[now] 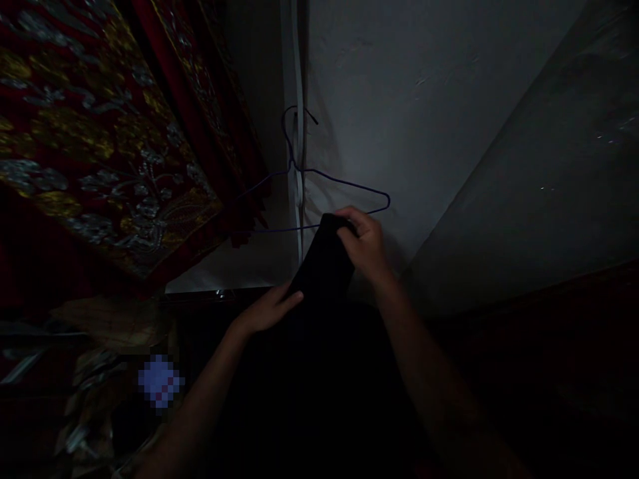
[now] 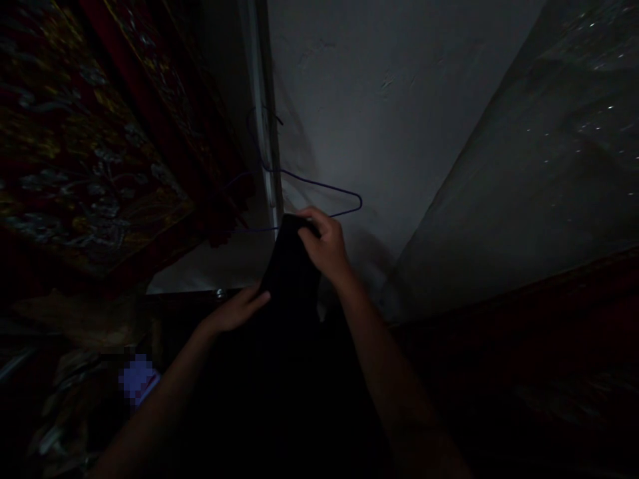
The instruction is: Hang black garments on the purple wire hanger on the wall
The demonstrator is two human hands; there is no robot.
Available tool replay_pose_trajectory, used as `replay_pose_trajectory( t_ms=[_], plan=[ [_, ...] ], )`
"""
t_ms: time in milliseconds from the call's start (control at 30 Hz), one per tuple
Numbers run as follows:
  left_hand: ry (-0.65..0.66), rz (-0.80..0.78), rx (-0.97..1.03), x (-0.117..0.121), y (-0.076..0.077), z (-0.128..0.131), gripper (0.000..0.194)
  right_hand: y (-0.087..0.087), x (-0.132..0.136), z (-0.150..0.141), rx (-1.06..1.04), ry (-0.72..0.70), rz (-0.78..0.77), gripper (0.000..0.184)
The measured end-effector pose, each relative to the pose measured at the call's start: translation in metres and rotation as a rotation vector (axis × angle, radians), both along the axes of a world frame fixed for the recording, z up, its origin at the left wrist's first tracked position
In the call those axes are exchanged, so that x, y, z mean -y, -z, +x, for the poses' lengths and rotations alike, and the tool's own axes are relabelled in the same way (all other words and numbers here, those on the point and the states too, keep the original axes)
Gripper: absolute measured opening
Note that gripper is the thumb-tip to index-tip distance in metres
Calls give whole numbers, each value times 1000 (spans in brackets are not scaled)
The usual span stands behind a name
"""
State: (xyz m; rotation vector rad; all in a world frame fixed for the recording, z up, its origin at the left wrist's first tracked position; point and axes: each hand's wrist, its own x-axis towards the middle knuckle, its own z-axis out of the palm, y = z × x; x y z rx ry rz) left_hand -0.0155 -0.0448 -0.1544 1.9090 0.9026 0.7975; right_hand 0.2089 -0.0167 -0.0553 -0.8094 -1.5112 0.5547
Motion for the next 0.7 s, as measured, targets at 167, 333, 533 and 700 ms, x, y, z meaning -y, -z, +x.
replay_pose_trajectory(
  t_ms=[167, 333, 533, 700],
  plan=[
    [-6, 10, -204, -6, -3, -26, 33, 3, -37, 5, 136, 49, -236, 21],
    [-146, -27, -350, -19, -18, -76, 24, 11, -40, 24, 315, 181, -311, 31],
    [-434, 159, -373, -23, -57, -112, 32, -16, -29, 37, 443, 299, -158, 37],
    [-522, 294, -280, -25, -96, -100, 35, -12, -27, 28, 396, 282, -241, 40]
  ],
)
